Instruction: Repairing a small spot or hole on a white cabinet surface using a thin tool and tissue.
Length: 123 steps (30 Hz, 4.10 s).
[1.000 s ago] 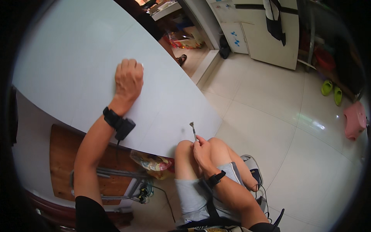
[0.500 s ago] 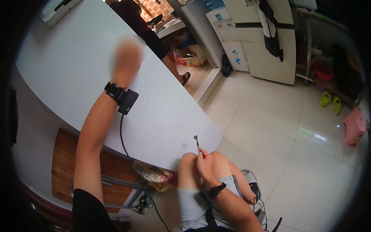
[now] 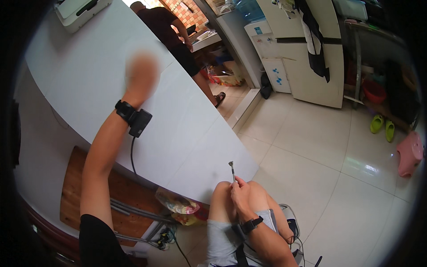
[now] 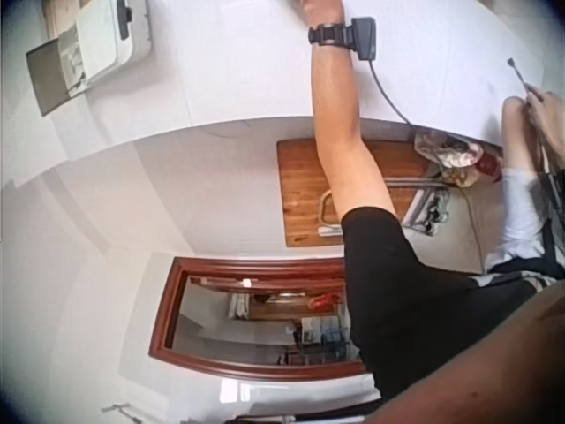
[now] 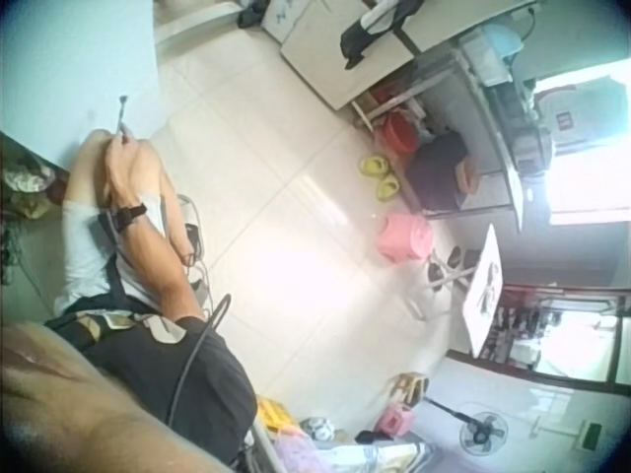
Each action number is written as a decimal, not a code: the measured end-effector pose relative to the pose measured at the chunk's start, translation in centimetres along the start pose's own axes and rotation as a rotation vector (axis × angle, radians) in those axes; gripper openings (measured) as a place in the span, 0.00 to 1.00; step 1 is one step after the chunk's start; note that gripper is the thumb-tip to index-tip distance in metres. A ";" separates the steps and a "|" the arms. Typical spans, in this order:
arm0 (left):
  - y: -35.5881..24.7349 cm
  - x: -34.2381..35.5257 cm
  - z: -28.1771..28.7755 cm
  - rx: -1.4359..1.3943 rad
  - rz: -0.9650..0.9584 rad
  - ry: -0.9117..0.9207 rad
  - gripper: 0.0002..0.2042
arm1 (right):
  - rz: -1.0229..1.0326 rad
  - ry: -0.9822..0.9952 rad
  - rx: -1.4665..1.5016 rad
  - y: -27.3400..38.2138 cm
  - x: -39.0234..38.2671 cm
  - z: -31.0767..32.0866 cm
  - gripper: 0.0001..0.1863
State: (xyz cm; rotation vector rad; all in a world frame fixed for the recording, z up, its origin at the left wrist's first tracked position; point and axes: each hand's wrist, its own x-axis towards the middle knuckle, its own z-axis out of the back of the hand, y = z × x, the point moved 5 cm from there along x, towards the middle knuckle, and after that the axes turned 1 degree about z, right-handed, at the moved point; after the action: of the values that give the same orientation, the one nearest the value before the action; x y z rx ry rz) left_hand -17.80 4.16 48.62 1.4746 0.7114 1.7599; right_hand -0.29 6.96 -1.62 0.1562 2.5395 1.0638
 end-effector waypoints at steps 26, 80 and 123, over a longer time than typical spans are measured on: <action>-1.2 -17.9 11.3 -0.054 0.244 0.180 0.05 | -0.037 0.008 0.033 0.9 -0.1 -0.2 0.24; -28.1 -51.6 19.3 -1.143 2.234 0.424 0.07 | 0.696 0.431 -0.952 -0.6 -8.7 -13.7 0.25; -28.3 -52.1 18.2 -1.267 2.316 0.360 0.09 | 0.811 0.444 -0.990 0.8 -8.6 -14.3 0.23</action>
State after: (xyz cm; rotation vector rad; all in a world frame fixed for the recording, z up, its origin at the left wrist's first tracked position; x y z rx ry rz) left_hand 9.51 -21.93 -0.57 0.4272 -2.6142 2.5474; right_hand 2.03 -4.05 10.72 0.7580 1.9175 2.7660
